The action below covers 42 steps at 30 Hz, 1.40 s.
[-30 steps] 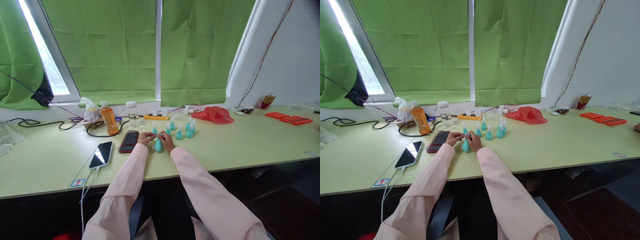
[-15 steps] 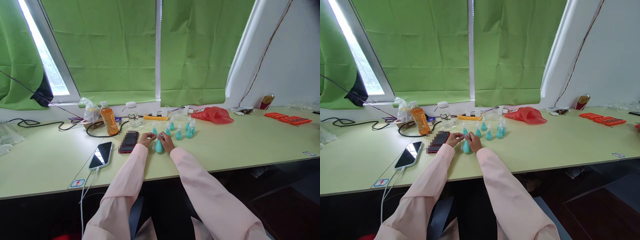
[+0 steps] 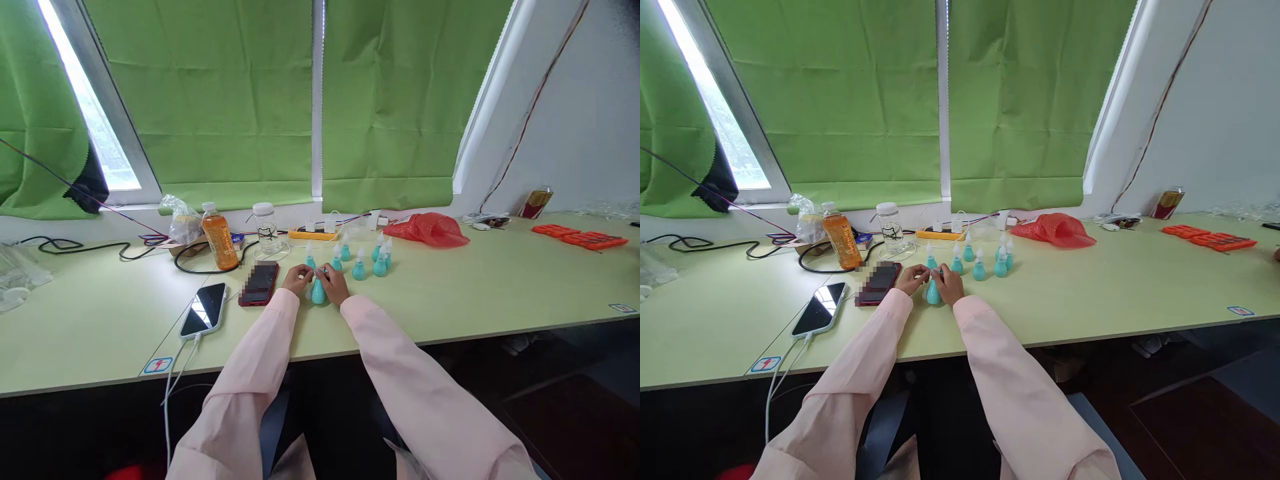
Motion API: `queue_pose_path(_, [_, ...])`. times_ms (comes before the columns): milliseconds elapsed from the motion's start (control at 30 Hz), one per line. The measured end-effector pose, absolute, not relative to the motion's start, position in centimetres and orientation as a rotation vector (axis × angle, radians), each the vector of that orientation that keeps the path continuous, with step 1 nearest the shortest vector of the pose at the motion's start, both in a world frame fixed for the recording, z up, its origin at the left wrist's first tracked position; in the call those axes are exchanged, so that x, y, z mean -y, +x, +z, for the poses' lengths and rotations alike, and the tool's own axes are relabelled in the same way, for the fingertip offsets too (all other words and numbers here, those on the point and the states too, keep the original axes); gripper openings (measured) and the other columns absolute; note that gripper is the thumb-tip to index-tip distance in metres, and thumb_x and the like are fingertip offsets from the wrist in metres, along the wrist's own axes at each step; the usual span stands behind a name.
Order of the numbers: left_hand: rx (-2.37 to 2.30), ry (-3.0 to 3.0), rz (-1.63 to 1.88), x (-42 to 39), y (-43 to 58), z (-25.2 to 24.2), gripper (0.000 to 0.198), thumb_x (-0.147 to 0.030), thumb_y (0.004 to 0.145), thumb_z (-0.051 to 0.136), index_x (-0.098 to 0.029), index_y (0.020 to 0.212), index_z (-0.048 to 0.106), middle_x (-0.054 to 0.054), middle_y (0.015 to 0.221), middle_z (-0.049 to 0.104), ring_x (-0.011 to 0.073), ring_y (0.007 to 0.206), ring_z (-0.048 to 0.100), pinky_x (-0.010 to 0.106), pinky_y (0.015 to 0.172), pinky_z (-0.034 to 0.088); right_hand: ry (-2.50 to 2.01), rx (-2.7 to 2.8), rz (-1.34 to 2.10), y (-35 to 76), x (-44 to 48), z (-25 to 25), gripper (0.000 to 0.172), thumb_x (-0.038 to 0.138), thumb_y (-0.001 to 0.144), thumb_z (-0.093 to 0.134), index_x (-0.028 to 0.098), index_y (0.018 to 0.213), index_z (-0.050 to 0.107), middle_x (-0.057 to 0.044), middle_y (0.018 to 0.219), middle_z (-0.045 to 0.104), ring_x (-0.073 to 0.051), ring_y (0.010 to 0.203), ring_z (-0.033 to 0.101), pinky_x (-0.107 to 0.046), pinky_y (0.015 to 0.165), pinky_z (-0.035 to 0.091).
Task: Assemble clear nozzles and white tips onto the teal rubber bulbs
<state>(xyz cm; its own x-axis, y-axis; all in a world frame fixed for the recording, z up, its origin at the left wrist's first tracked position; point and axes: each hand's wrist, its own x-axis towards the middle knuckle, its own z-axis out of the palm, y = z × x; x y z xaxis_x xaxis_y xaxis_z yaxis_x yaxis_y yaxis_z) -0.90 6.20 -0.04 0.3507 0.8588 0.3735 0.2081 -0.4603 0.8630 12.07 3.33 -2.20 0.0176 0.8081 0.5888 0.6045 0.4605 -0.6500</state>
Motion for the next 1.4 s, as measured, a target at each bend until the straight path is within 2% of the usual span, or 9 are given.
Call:
queue_pose_path(300, [-1.153,2.035,1.226,-6.4,-1.0,-0.7,0.008,-0.022,0.066,0.047,-0.015,0.065,0.051,-0.002,0.053,0.051,0.0098,0.052,0.049,0.019,0.048,0.035,-1.301,1.65,0.191,12.0,-3.2,-2.0,0.024,0.04,0.08,0.035,0.02,0.076,0.048,0.002,0.053,0.053,-0.013,0.05,0.047,-0.022,0.05,0.029])
queue_pose_path(500, [-1.301,2.114,1.29,-6.4,-1.4,-0.5,0.006,-0.019,0.062,0.052,-0.016,0.063,0.056,0.002,0.065,0.057,0.0148,0.069,0.051,0.023,0.056,0.039,-1.296,1.668,0.186,12.0,-3.2,-2.0,0.026,0.041,0.081,0.033,0.02,0.075,0.048,0.003,0.049,0.05,-0.013,0.047,0.045,-0.022,0.049,0.028])
queue_pose_path(767, [-1.345,2.099,1.232,-7.1,-1.4,-1.3,0.006,-0.014,0.055,0.058,-0.016,0.058,0.063,0.003,0.06,0.061,0.0165,0.063,0.054,0.028,0.062,0.042,-1.275,1.718,0.195,11.9,-3.6,-2.2,0.025,0.037,0.081,0.035,0.02,0.076,0.052,0.002,0.053,0.055,-0.013,0.052,0.049,-0.022,0.051,0.03])
queue_pose_path(833, [-1.322,2.07,1.228,-7.1,-1.3,-1.4,0.01,-0.013,0.057,0.056,-0.016,0.062,0.065,0.004,0.06,0.063,0.0169,0.064,0.056,0.029,0.064,0.043,-1.273,1.727,0.2,12.0,-3.6,-2.2,0.025,0.036,0.081,0.035,0.02,0.077,0.053,0.002,0.053,0.056,-0.013,0.051,0.049,-0.022,0.052,0.031])
queue_pose_path(933, [-1.246,2.01,1.235,-7.0,-1.3,-1.1,0.02,-0.017,0.065,0.05,-0.015,0.076,0.066,0.004,0.066,0.066,0.0166,0.068,0.058,0.028,0.066,0.044,-1.27,1.736,0.205,12.0,-3.5,-2.1,0.026,0.037,0.082,0.034,0.02,0.078,0.053,0.002,0.053,0.055,-0.013,0.051,0.049,-0.022,0.051,0.03])
queue_pose_path(1033, [-1.148,1.953,1.216,-6.9,-1.3,-0.6,0.022,-0.024,0.068,0.05,-0.014,0.079,0.067,0.005,0.072,0.067,0.0178,0.072,0.06,0.028,0.066,0.045,-1.274,1.738,0.21,12.0,-3.4,-2.1,0.026,0.038,0.082,0.033,0.021,0.079,0.053,0.001,0.056,0.057,-0.013,0.054,0.051,-0.022,0.051,0.03])
queue_pose_path(1200, [-1.009,1.889,1.186,-6.7,-1.4,-0.4,0.03,-0.038,0.063,0.057,-0.013,0.077,0.068,0.007,0.075,0.067,0.021,0.074,0.06,0.029,0.065,0.046,-1.315,1.692,0.21,12.0,-3.5,-2.1,0.028,0.039,0.083,0.03,0.021,0.084,0.052,0.0,0.063,0.059,-0.015,0.059,0.052,-0.022,0.053,0.032])
queue_pose_path(1400, [-0.976,1.809,1.268,-6.7,-1.4,-0.7,0.034,-0.039,0.053,0.066,-0.012,0.074,0.068,0.01,0.074,0.066,0.0217,0.071,0.06,0.03,0.06,0.046,-1.344,1.663,0.206,12.1,-3.4,-1.9,0.029,0.04,0.083,0.03,0.021,0.084,0.052,0.0,0.062,0.058,-0.015,0.059,0.052,-0.023,0.054,0.032])
